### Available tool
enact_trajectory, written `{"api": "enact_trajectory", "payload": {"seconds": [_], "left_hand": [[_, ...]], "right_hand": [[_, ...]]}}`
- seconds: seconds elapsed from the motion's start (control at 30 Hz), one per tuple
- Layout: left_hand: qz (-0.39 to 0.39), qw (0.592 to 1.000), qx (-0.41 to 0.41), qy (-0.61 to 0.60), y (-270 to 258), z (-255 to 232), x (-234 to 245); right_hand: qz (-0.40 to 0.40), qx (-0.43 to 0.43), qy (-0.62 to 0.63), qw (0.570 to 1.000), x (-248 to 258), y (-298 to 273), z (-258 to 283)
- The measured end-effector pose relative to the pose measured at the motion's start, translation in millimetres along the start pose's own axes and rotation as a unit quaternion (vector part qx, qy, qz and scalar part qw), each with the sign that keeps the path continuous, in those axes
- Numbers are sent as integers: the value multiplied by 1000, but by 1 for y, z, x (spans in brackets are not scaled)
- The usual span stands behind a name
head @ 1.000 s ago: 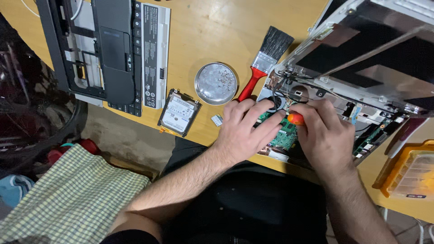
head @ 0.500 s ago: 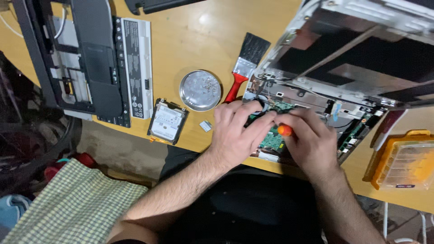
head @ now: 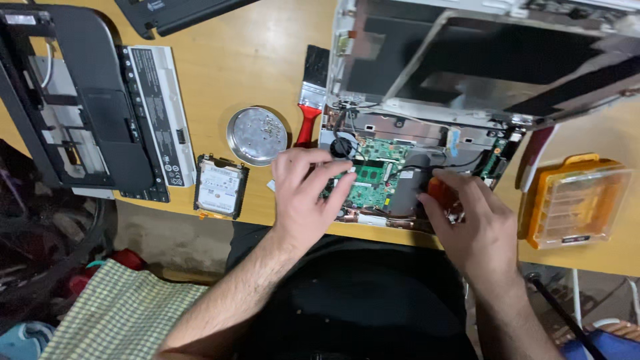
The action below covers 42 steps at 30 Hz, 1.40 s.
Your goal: The person uses a screwdriver to remove screws from the internal components of a disassembled laptop. They then place a black plastic cover over the motherboard area and secure it with additional screws.
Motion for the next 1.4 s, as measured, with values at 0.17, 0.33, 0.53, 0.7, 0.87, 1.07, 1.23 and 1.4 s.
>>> {"api": "enact_trajectory", "payload": {"seconds": [0.17, 0.33, 0.53, 0.7, 0.87, 1.07, 1.23, 1.4], "left_hand": [[1, 1000, -22, 22, 0, -6, 4], [12, 999, -28, 44, 3, -10, 1], [7, 999, -29, 45, 2, -10, -5], [15, 998, -27, 46, 5, -10, -7], [11, 999, -28, 43, 5, -8, -10], [-4, 1000, -26, 12, 9, -5, -11], [-12, 1000, -4, -23, 14, -3, -8], [-19, 999, -6, -25, 18, -6, -2]], "right_hand": [[35, -69, -43, 996, -14, -4, -13], [35, -65, -29, 997, -16, 0, -12], [4, -70, 50, 996, -29, -6, -6], [29, 61, 87, 994, -38, 21, 75], [-40, 116, 5, 992, -44, 39, 82], [-40, 129, 2, 991, -48, 52, 73], [-37, 150, 6, 988, -54, 53, 71], [-50, 157, 24, 986, -53, 54, 76]]}}
Point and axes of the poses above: each hand's wrist, its own y-axis towards the middle knuckle, its own x-axis out of the back of the hand, z = x × y, the point moved 10 cm from there along y, towards the middle knuckle, and after that the axes turned 5 degrees about -x, right-handed, at the moved point
